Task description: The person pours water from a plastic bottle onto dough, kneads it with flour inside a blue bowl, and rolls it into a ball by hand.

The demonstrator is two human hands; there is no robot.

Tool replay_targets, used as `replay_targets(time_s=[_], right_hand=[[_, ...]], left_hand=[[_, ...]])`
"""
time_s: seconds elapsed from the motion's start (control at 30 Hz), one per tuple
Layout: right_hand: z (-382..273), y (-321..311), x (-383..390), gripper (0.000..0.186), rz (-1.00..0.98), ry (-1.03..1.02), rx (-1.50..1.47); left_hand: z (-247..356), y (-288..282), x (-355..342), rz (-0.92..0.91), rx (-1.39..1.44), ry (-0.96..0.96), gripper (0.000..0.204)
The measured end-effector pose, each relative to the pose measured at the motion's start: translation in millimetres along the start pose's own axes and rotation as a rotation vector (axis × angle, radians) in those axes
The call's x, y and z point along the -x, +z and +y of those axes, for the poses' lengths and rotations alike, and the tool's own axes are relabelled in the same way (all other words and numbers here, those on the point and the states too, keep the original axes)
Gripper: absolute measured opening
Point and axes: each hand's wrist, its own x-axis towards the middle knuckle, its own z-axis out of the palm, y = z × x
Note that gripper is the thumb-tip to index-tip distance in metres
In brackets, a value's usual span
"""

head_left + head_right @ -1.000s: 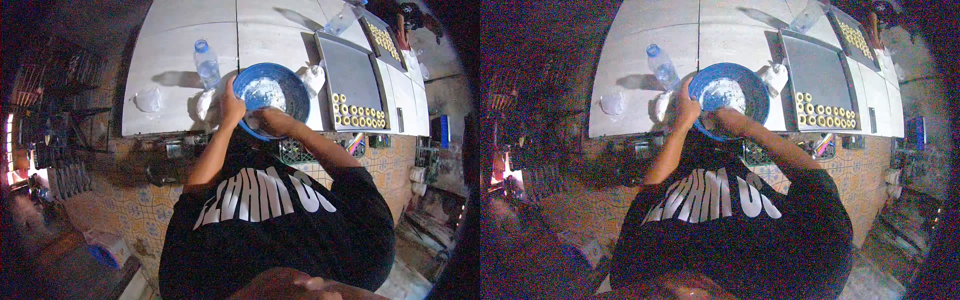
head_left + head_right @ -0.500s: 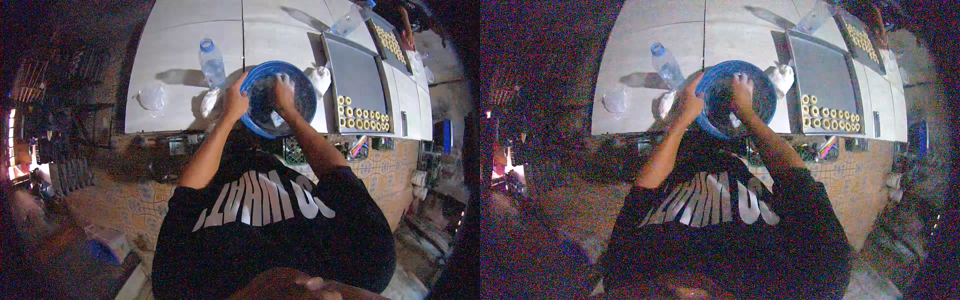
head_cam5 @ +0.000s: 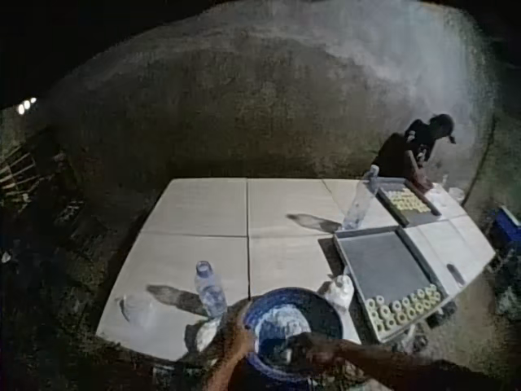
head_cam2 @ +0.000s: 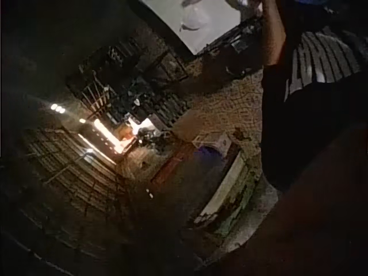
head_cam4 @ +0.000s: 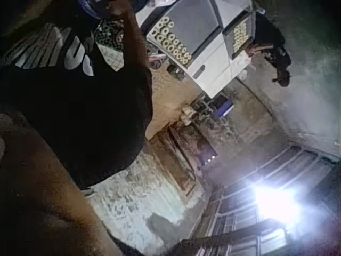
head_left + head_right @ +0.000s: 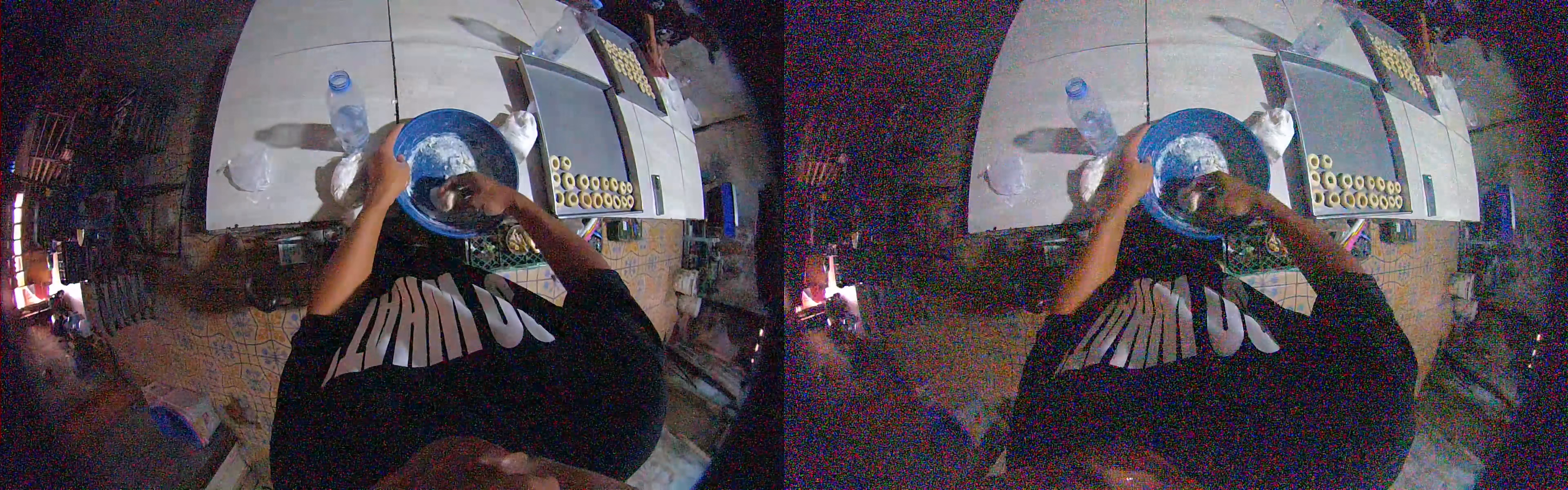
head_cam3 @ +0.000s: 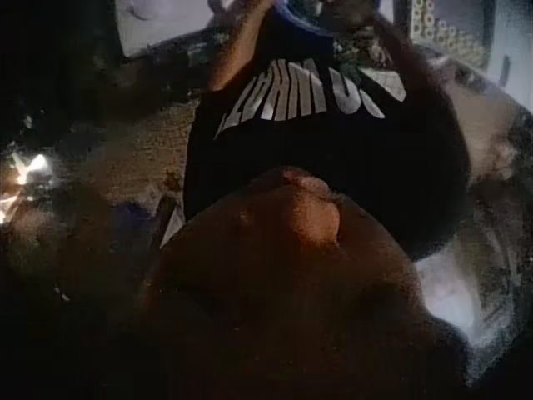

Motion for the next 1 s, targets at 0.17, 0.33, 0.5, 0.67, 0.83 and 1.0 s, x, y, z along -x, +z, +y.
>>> replay_targets(time_s=[0.17, 0.33, 0.5, 0.67, 0.83, 1.0], right_hand=[[8.0, -35.4, -4.4, 0.048, 0.573, 0.044, 0.947], [11.2, 3.1, -40.4, 0.047, 0.655, 0.238, 1.259], [18.3, 30.6, -40.9, 0.062, 0.788, 0.266, 1.292], [1.2, -4.7, -35.7, 0.046, 0.817, 0.337, 0.849], [56.4, -29.2, -51.0, 0.035, 0.909, 0.342, 1.163], [28.6, -16.1, -102.3, 0.053, 0.711, 0.169, 1.132]], left_hand=[[3.0, 3.5, -4.1, 0.005, 0.026, 0.137, 0.068], [10.4, -2.1, -4.3, -0.026, -0.042, 0.105, 0.067], [10.2, -2.5, -7.2, -0.064, -0.027, 0.070, 0.065], [12.3, -7.2, -6.2, -0.061, -0.103, 0.001, 0.066], [21.8, -4.9, -11.9, -0.125, -0.170, 0.063, 0.066], [16.8, -0.5, -16.2, -0.076, -0.161, 0.161, 0.067]])
